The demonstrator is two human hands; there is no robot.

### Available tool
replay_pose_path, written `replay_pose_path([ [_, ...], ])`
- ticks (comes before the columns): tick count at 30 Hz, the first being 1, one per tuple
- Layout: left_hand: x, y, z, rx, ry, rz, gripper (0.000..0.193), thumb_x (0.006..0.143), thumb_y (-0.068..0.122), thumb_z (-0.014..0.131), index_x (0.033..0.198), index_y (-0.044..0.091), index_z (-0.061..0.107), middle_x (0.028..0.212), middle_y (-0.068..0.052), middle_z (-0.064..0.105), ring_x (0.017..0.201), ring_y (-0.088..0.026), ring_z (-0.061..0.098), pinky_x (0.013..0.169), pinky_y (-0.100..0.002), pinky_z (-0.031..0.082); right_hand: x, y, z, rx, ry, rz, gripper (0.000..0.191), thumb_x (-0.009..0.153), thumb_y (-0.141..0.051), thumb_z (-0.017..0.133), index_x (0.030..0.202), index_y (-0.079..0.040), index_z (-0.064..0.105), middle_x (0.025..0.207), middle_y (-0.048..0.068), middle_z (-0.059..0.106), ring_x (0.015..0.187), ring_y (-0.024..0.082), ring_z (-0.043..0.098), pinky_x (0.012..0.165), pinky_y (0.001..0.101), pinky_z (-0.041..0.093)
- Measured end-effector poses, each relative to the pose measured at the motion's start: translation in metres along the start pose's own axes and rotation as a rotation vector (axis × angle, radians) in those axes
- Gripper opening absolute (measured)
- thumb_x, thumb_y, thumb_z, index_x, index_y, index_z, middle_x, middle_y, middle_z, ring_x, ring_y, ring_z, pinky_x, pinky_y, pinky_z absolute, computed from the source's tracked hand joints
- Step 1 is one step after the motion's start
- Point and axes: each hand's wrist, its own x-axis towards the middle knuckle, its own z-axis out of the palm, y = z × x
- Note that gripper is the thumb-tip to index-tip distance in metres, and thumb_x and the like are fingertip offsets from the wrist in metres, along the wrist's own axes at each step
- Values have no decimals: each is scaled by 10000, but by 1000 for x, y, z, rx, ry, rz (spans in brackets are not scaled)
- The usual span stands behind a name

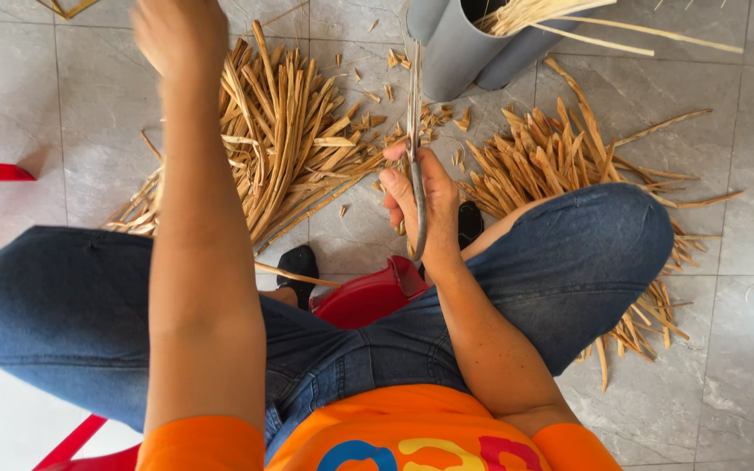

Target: The person sits cross-legged on a red stool and uses shears to split dried plant stems into thin strips. The person repeatedly picks up stems, splits them with the shears, and places the resulting strips into a pile on the floor.

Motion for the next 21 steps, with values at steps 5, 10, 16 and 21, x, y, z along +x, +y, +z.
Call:
replay_pose_path([
  [5,-56,-34,96,-3,-268,-145,171,1016,149,599,1104,19,667,980,-179,706,770,-227,696,602,-348,579,18,11,8,79,-3,51,246,999,-263,686,1159,-79,656,658,-6,586,484,57,516,418,215,415],
  [10,-84,-50,132,-130,-333,-433,207,980,94,597,1145,-30,612,993,-225,684,795,-265,719,622,-364,617,35,21,12,176,4,118,243,1003,-257,676,1158,-71,658,657,-1,584,487,65,510,426,225,423],
  [16,-93,-38,139,-118,-386,-406,324,1006,260,676,1101,-47,635,1061,-251,705,946,-340,734,786,-413,611,43,26,11,189,32,148,235,998,-257,670,1148,-76,665,646,7,586,474,70,517,415,232,434],
  [21,-110,-23,135,5,-550,-347,378,1010,335,660,1183,0,638,1157,-242,680,1051,-382,699,848,-463,587,38,24,5,212,33,139,239,1001,-269,670,1142,-76,670,644,5,586,471,68,514,417,229,435],
])
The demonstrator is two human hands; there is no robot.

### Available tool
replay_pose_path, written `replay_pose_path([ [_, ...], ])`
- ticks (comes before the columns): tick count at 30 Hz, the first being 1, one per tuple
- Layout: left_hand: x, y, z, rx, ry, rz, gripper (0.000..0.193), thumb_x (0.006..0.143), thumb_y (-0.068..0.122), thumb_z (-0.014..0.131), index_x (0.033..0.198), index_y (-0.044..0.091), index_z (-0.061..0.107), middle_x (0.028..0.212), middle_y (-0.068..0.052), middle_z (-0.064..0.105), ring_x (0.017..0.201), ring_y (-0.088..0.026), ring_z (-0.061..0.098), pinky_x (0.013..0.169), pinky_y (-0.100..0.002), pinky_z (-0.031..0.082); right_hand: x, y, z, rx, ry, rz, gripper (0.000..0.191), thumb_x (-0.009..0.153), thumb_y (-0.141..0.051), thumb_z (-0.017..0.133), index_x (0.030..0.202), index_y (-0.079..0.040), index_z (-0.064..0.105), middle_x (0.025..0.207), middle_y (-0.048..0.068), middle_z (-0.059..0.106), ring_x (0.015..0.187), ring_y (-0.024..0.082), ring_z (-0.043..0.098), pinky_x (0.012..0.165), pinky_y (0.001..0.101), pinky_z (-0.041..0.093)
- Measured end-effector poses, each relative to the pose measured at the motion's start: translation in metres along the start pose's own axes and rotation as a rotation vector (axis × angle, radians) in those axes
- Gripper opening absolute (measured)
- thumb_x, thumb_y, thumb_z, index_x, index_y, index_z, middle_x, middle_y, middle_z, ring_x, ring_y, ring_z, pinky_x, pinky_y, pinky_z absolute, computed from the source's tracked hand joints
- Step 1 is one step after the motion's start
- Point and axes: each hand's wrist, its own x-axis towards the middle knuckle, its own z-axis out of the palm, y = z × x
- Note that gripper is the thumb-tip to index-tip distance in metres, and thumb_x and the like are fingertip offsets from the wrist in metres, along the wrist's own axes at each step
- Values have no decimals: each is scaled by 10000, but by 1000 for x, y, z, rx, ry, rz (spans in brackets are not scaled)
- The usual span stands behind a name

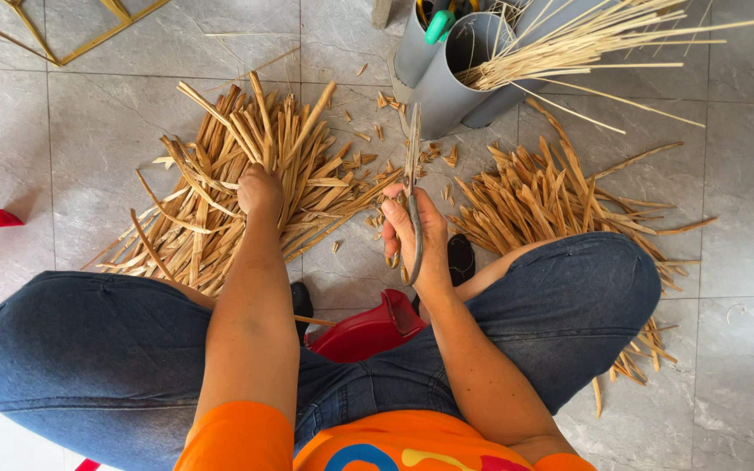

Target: The person sits cross-legged on a red stool and uses shears to split dried plant stems into thin strips. The person repeatedly picks up stems, splits them with the shears, and places the resulting strips into a pile on the floor.

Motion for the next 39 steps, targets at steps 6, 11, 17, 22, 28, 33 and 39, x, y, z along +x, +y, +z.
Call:
replay_pose_path([
  [6,-27,-9,1,145,-62,30,406,980,271,694,1258,-16,624,1371,-247,550,1044,-339,705,810,-425,613,-14,-4,-5,42,-22,-38,250,999,-275,681,1139,-69,662,639,5,581,471,71,509,419,232,432],
  [11,-61,9,-21,-125,-19,22,381,947,280,701,1261,74,637,1074,-179,703,874,-265,728,699,-406,620,-25,-6,-11,39,-31,-66,273,995,-280,682,1154,-59,664,646,9,584,476,77,514,424,241,439],
  [17,-131,50,-61,-788,-29,271,192,883,160,783,1059,87,765,799,-45,705,641,-111,609,568,-265,503,-35,-6,-15,17,12,-152,253,981,-196,711,1196,-77,651,710,12,605,528,79,544,467,230,453],
  [22,-216,60,-90,-1050,-333,615,144,902,106,760,1009,35,696,738,-1,655,606,-71,566,535,-237,458,-44,-15,-25,180,34,-405,393,971,-96,728,1325,-94,558,1003,31,661,771,82,616,649,234,526],
  [28,-287,39,-110,-810,-513,645,171,897,114,771,1032,25,715,723,-47,655,578,-105,538,516,-253,416,-59,-33,-44,278,-23,-499,380,998,-46,716,1343,-79,560,1034,90,718,791,95,619,699,249,536],
  [33,-302,27,-132,-1105,-306,681,178,954,123,707,1117,49,700,988,-21,758,731,-59,642,636,-205,555,-69,-33,-36,241,-191,-470,342,988,-27,725,1288,-73,567,967,112,774,689,104,624,622,250,518],
  [39,-316,19,-161,-1472,-243,669,209,987,86,732,1187,37,696,1012,-48,722,757,-55,616,657,-204,528,-84,-26,-17,125,-332,-362,411,951,-20,747,1312,-68,553,946,71,743,732,96,635,641,237,523],
])
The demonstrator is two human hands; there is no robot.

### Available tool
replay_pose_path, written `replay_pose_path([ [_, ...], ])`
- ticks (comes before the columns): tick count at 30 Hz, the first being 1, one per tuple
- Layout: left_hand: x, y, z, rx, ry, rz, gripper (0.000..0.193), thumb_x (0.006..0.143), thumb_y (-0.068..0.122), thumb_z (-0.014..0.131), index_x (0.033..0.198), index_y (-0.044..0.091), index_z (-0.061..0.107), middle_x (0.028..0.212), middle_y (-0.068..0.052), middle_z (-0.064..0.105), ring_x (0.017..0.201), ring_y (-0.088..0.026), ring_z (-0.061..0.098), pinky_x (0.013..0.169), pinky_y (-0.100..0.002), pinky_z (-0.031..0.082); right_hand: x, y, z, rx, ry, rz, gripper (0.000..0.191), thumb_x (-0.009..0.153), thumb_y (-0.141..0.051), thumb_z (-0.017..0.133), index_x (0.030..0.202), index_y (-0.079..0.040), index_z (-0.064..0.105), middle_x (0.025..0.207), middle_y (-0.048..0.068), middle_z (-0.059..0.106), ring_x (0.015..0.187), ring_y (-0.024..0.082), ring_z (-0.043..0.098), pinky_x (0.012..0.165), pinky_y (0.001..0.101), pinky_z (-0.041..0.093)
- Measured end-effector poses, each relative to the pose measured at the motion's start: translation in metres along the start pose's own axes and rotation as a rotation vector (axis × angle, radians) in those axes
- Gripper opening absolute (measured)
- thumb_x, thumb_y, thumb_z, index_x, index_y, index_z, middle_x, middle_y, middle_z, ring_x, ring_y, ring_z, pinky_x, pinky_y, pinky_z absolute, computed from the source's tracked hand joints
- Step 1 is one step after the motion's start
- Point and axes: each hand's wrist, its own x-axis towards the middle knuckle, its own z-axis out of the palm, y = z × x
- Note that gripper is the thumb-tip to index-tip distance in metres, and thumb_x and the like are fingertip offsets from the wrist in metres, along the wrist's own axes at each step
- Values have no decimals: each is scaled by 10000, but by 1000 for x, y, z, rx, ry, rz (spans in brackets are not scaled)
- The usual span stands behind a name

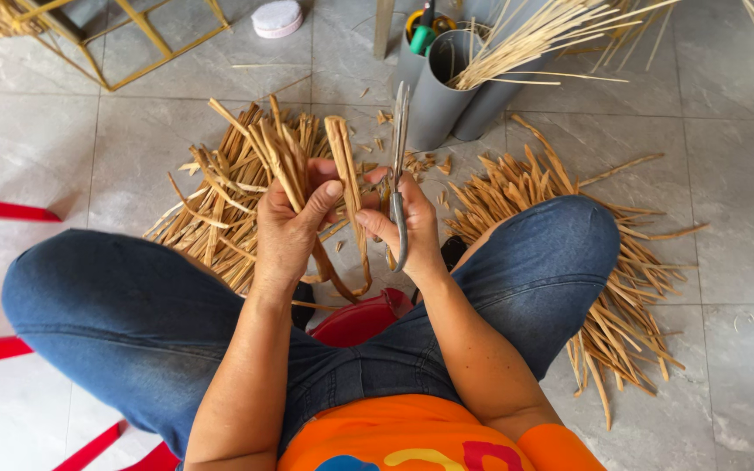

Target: The person sits cross-legged on a red stool and uses shears to split dried plant stems into thin strips. The person repeatedly picks up stems, splits them with the shears, and places the resulting strips into a pile on the floor.

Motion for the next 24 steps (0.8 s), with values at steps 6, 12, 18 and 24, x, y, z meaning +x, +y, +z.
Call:
replay_pose_path([
  [6,-1,6,-1,-56,39,60,186,963,105,748,1128,53,680,983,-21,753,797,-52,659,641,-194,511,-2,-3,16,-197,8,-83,463,946,-133,794,1347,-81,569,1070,46,709,944,115,674,835,267,578],
  [12,-3,2,-6,4,66,52,189,942,111,783,1102,57,699,931,7,724,780,-55,660,660,-202,541,-3,-15,12,-480,0,-155,680,874,-312,859,1428,-78,542,1196,46,685,1051,144,636,945,321,565],
  [18,-6,-5,1,97,15,67,181,930,107,795,1077,60,701,921,7,722,767,-55,637,651,-209,537,-4,-20,10,-566,-15,-147,768,835,-397,886,1429,-60,534,1190,48,680,1047,150,646,937,314,558],
  [24,-6,-8,3,76,-4,50,175,933,107,793,1071,49,703,882,6,705,747,-59,623,639,-216,528,-4,-21,8,-624,-15,-150,785,796,-402,899,1410,-51,559,1105,49,660,989,159,618,879,321,539],
])
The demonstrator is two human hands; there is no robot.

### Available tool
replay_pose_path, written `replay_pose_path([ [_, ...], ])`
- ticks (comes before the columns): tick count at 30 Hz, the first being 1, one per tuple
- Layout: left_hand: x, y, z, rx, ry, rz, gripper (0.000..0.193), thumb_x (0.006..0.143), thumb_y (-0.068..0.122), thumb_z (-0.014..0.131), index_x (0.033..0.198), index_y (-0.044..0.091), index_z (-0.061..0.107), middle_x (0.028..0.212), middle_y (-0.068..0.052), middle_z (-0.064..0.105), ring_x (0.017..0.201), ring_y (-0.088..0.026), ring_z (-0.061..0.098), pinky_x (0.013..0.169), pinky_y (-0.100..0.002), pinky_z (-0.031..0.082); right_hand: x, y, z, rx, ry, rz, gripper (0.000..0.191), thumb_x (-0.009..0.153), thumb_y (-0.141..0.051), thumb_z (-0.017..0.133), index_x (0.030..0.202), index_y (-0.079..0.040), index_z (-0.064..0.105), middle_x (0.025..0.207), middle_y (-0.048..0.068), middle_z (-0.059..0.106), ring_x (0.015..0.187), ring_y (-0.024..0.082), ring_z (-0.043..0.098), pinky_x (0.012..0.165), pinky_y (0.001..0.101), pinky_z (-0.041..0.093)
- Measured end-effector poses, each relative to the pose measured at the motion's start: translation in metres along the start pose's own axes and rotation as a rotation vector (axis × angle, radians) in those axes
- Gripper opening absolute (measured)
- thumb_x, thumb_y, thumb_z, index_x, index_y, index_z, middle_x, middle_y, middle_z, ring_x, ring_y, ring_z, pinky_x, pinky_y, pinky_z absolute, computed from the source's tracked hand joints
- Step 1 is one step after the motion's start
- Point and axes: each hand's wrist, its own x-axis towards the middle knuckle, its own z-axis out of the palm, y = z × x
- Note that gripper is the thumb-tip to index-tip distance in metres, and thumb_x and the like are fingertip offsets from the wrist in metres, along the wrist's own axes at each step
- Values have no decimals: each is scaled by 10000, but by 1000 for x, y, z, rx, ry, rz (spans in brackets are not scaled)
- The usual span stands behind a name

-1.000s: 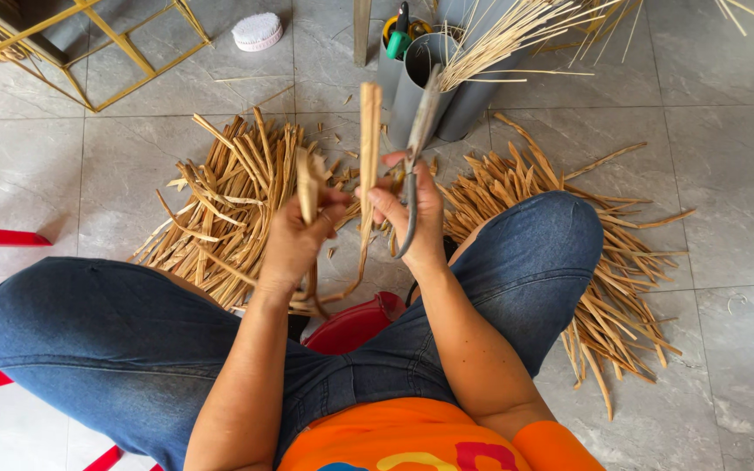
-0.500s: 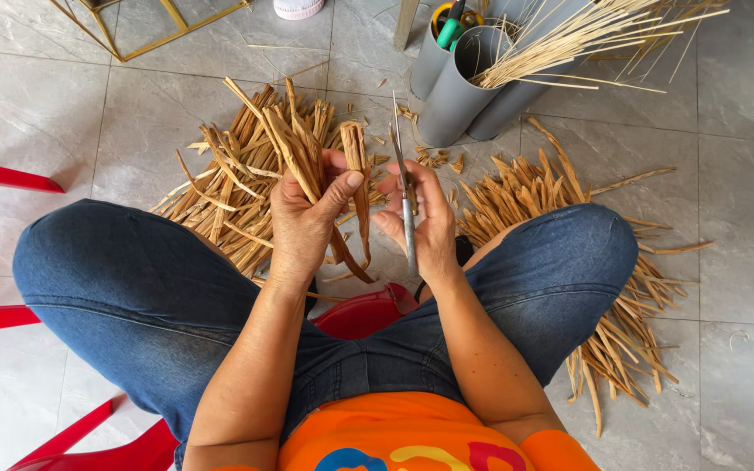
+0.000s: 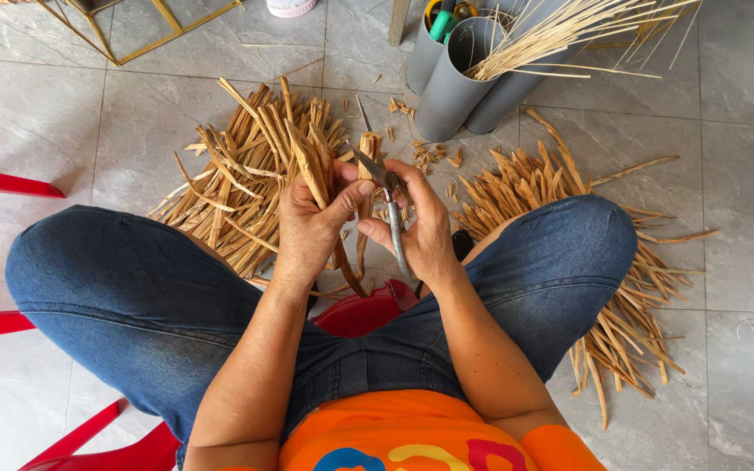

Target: The person sits cross-legged on a red stool and uses shears to split dried plant stems into thin strips. The person repeatedly picks up stems, splits them with the shears, and places the resulting strips into a pile on the floor.

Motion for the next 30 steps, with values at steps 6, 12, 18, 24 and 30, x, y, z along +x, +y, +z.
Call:
replay_pose_path([
  [6,2,-3,0,31,6,-17,165,939,103,782,1068,40,701,866,7,707,744,-54,630,640,-212,531,2,5,3,-12,45,-28,672,801,-318,916,1339,-49,616,1032,19,690,901,109,661,738,260,551],
  [12,3,-7,-2,-29,10,-44,164,942,99,777,1073,39,698,867,8,706,754,-59,641,655,-211,539,-1,8,11,77,88,48,572,788,-204,919,1268,-18,670,870,-9,717,756,59,668,647,209,547],
  [18,4,-10,-5,-26,29,-36,173,944,94,778,1080,32,691,900,-5,706,779,-67,649,677,-215,549,-2,10,15,69,90,44,531,797,-184,915,1243,-13,684,888,2,732,782,47,674,677,210,558],
  [24,7,-10,-4,14,15,-32,148,949,72,754,1078,36,690,947,-44,738,863,-111,704,773,-253,599,-1,11,17,42,97,113,479,808,-193,904,1211,-30,704,780,-18,694,679,29,610,584,191,488],
  [30,24,1,-18,-36,128,192,116,1115,152,616,1151,48,577,1063,-92,709,1035,-183,731,927,-322,629,2,16,18,145,114,232,318,891,-201,820,1152,-64,700,617,-48,611,489,40,547,413,210,386],
])
